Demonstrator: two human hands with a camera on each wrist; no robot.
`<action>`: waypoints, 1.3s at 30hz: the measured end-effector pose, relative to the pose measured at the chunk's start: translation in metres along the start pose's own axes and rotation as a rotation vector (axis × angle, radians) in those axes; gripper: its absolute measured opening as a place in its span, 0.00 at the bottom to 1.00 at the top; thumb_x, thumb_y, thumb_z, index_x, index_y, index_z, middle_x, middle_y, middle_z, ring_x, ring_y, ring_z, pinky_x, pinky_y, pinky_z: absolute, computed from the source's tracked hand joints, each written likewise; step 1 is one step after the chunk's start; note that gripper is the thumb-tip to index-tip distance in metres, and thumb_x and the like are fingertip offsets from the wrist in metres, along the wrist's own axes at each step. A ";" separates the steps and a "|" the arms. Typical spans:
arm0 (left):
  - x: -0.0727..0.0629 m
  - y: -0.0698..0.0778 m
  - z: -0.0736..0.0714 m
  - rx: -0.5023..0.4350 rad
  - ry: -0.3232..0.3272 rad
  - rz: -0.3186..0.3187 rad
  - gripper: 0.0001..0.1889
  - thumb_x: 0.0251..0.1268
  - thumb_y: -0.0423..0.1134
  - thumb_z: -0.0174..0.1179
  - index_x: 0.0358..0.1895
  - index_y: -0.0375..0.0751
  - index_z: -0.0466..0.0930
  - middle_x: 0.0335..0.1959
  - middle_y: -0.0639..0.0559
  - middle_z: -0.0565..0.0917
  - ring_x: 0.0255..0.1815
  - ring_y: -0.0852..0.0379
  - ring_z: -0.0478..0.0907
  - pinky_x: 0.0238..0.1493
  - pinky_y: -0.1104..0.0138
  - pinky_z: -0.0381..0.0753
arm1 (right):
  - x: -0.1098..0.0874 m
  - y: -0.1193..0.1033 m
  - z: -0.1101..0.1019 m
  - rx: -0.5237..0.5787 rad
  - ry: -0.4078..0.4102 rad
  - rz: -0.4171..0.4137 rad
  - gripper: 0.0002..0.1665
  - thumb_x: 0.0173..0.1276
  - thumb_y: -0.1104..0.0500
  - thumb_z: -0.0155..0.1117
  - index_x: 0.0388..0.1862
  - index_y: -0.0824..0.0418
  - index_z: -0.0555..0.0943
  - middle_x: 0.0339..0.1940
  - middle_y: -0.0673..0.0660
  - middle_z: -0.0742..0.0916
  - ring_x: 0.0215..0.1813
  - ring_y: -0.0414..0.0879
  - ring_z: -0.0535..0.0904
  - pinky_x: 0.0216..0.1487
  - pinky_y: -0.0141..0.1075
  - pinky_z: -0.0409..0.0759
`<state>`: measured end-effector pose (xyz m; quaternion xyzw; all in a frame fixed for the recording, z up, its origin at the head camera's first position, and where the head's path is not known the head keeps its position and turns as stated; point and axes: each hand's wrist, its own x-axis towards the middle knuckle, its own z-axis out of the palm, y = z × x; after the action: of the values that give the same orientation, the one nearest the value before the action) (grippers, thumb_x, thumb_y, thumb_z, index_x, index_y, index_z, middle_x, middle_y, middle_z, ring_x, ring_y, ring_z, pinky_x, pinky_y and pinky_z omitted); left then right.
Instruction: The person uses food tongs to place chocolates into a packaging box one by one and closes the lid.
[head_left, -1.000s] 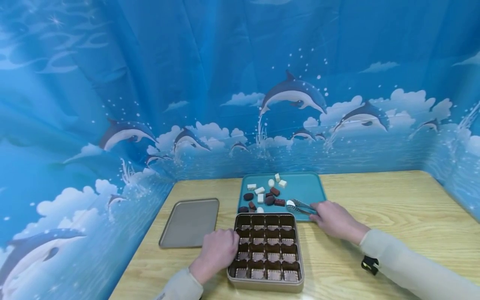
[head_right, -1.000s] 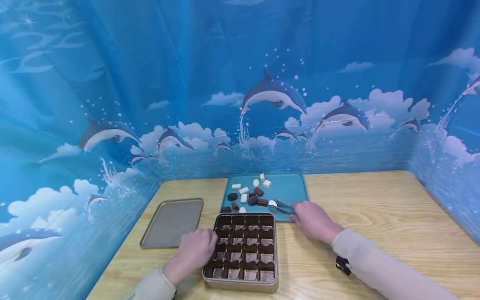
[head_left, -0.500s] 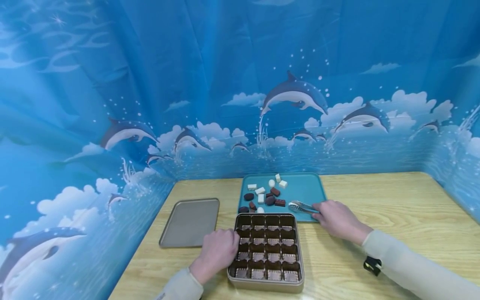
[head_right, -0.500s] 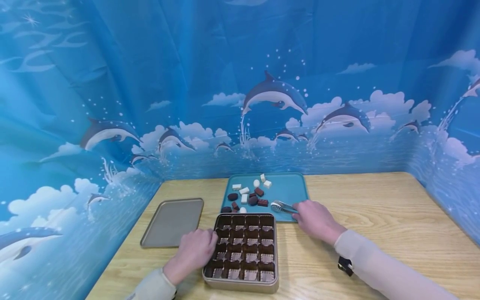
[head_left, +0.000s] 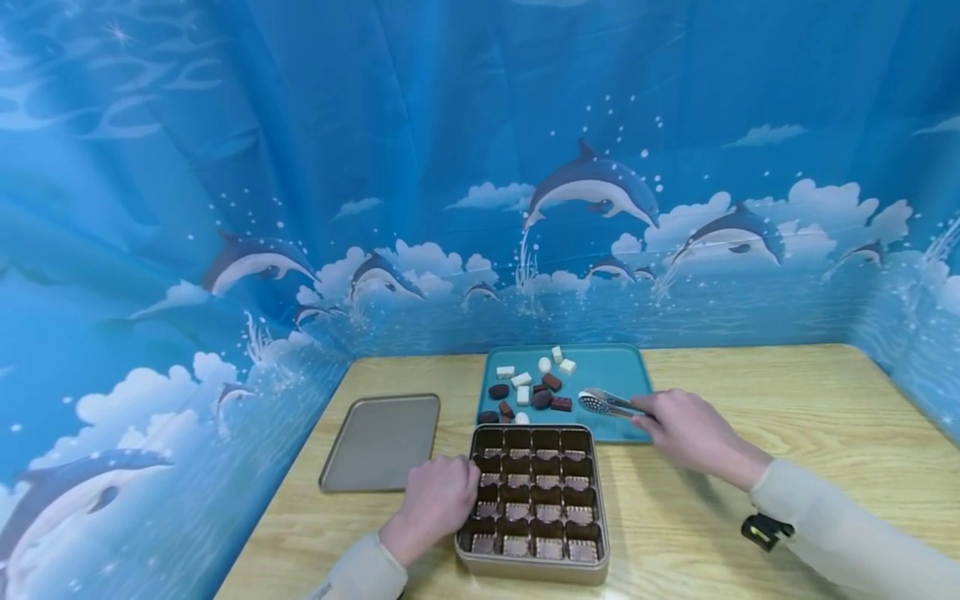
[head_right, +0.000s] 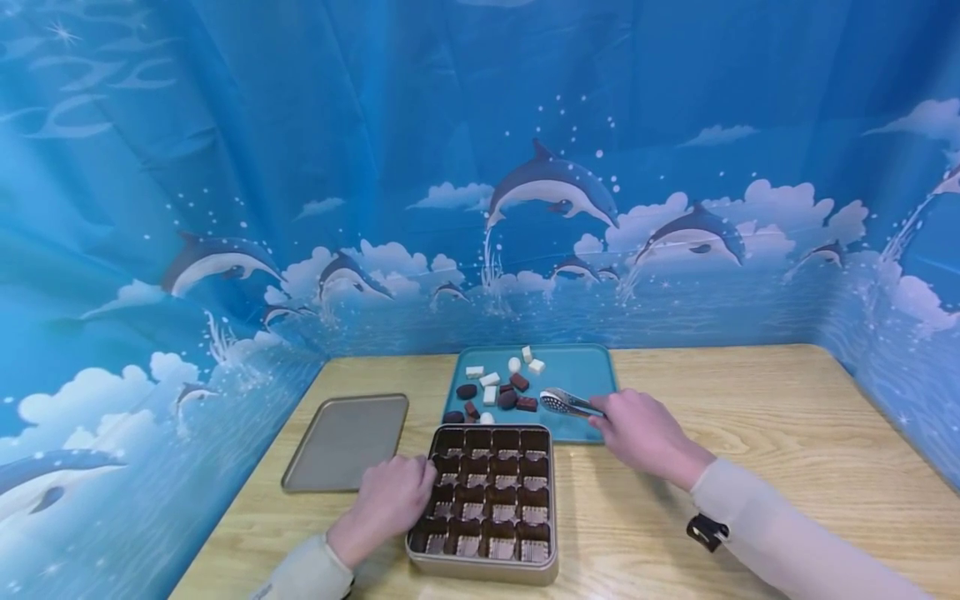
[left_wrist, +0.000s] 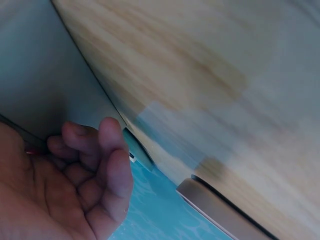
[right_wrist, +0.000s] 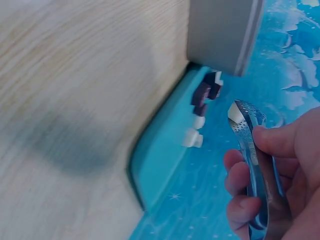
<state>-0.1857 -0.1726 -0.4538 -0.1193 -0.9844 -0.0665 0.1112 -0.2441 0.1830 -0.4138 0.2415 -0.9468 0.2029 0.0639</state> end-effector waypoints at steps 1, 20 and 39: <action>0.000 0.000 0.000 0.002 0.000 0.001 0.24 0.78 0.44 0.47 0.16 0.51 0.63 0.12 0.56 0.65 0.13 0.58 0.64 0.13 0.64 0.65 | -0.001 -0.002 -0.002 -0.001 0.001 -0.005 0.19 0.70 0.60 0.65 0.56 0.69 0.82 0.36 0.57 0.89 0.18 0.36 0.66 0.23 0.30 0.70; 0.002 -0.002 0.003 -0.006 -0.009 -0.004 0.24 0.79 0.44 0.46 0.16 0.51 0.63 0.12 0.56 0.66 0.14 0.57 0.65 0.14 0.63 0.67 | -0.024 -0.038 -0.018 -0.066 -0.025 -0.130 0.16 0.68 0.60 0.67 0.52 0.66 0.84 0.39 0.57 0.91 0.30 0.36 0.81 0.44 0.46 0.87; 0.003 -0.002 0.003 -0.008 -0.038 -0.023 0.24 0.79 0.45 0.44 0.16 0.51 0.64 0.13 0.55 0.67 0.15 0.56 0.67 0.16 0.62 0.68 | -0.022 -0.044 -0.010 -0.111 -0.058 -0.127 0.08 0.65 0.59 0.70 0.42 0.60 0.86 0.31 0.51 0.89 0.28 0.37 0.81 0.37 0.42 0.86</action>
<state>-0.1895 -0.1733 -0.4557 -0.1097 -0.9873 -0.0697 0.0911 -0.2035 0.1615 -0.3946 0.3031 -0.9408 0.1385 0.0627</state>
